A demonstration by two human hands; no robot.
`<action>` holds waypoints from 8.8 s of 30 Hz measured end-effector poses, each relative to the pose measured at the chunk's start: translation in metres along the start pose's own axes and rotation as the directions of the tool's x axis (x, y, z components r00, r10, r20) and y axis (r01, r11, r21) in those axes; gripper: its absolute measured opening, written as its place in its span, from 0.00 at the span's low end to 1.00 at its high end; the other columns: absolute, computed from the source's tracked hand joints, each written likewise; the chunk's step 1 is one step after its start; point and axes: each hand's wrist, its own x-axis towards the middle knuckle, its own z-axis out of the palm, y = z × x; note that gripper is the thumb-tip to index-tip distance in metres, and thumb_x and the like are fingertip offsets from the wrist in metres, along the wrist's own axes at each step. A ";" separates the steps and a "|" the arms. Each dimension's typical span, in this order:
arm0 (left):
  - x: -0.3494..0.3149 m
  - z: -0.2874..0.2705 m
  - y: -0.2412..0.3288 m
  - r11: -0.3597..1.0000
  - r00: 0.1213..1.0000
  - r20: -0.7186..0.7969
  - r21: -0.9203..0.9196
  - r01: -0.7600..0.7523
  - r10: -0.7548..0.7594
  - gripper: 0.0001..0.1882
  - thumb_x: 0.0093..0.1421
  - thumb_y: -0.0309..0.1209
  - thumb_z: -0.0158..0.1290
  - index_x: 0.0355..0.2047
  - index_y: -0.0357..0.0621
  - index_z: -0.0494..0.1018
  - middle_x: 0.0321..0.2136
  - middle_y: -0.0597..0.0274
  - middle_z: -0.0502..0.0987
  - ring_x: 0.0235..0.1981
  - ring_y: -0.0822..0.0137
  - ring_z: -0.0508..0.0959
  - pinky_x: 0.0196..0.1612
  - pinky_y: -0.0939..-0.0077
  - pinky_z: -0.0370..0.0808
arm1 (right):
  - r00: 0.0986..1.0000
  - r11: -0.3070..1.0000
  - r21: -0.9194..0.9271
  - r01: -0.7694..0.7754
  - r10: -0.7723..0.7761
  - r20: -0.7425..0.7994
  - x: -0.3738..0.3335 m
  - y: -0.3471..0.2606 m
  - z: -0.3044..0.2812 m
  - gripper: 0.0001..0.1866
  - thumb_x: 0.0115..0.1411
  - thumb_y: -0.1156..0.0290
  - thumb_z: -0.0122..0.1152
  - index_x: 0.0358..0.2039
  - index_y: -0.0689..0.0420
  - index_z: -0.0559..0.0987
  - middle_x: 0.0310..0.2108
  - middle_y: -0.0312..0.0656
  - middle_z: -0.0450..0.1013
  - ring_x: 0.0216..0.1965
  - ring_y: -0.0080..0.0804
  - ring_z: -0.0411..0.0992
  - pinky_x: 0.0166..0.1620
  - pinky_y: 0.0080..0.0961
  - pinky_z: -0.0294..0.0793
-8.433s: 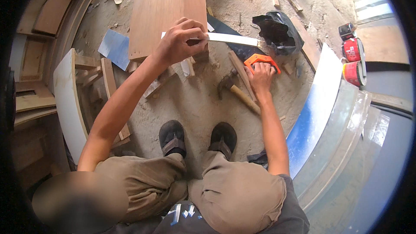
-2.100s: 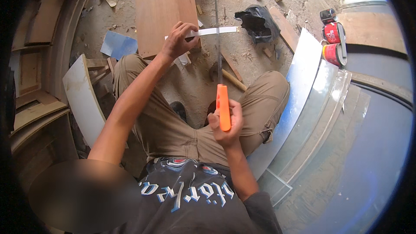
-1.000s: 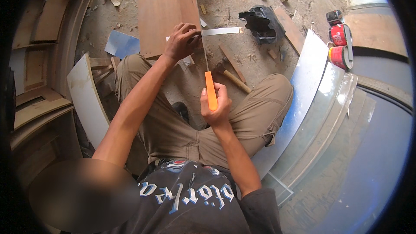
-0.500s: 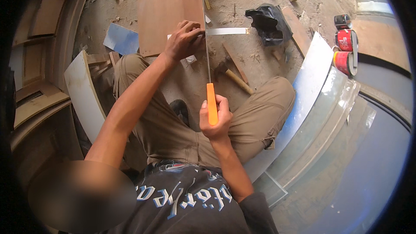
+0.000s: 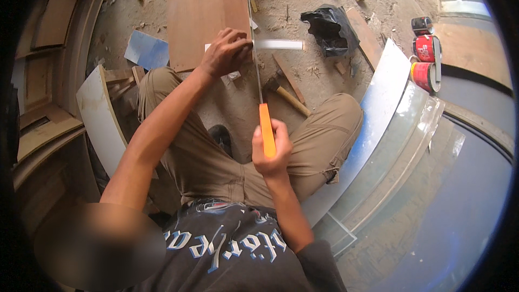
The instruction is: The person assembles a small wooden stool by hand, using a hammer to drive nails into the joints and a hand saw to trim excess wood. They repeatedly adjust and reposition the stool legs and seat to ensure alignment.
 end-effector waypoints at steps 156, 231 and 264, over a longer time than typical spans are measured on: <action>0.006 0.019 -0.009 0.999 0.983 -0.182 -0.012 0.038 -0.040 0.07 0.56 0.25 0.62 0.36 0.41 0.77 0.36 0.56 0.78 0.42 0.53 0.78 0.46 0.62 0.77 | 0.970 0.973 -0.006 0.229 -0.229 -0.078 0.001 0.007 -0.001 0.12 0.62 0.72 0.61 0.42 0.66 0.73 0.22 0.36 0.72 0.22 0.17 0.68 0.27 0.18 0.69; 0.005 0.008 -0.003 0.998 0.998 -0.007 -0.005 0.070 -0.070 0.17 0.52 0.20 0.58 0.44 0.41 0.76 0.46 0.54 0.75 0.50 0.51 0.75 0.55 0.61 0.73 | 0.990 0.980 -0.147 0.138 -0.138 0.007 -0.009 0.002 -0.002 0.07 0.62 0.72 0.59 0.34 0.62 0.73 0.18 0.40 0.69 0.18 0.25 0.69 0.24 0.26 0.69; 0.008 0.013 -0.002 0.994 0.996 -0.045 -0.076 0.077 -0.080 0.14 0.52 0.20 0.59 0.40 0.42 0.77 0.43 0.55 0.77 0.48 0.52 0.76 0.51 0.61 0.75 | 0.999 0.990 -0.134 0.051 -0.053 -0.009 0.010 0.003 0.006 0.08 0.60 0.70 0.61 0.34 0.61 0.74 0.19 0.39 0.70 0.20 0.26 0.70 0.27 0.25 0.71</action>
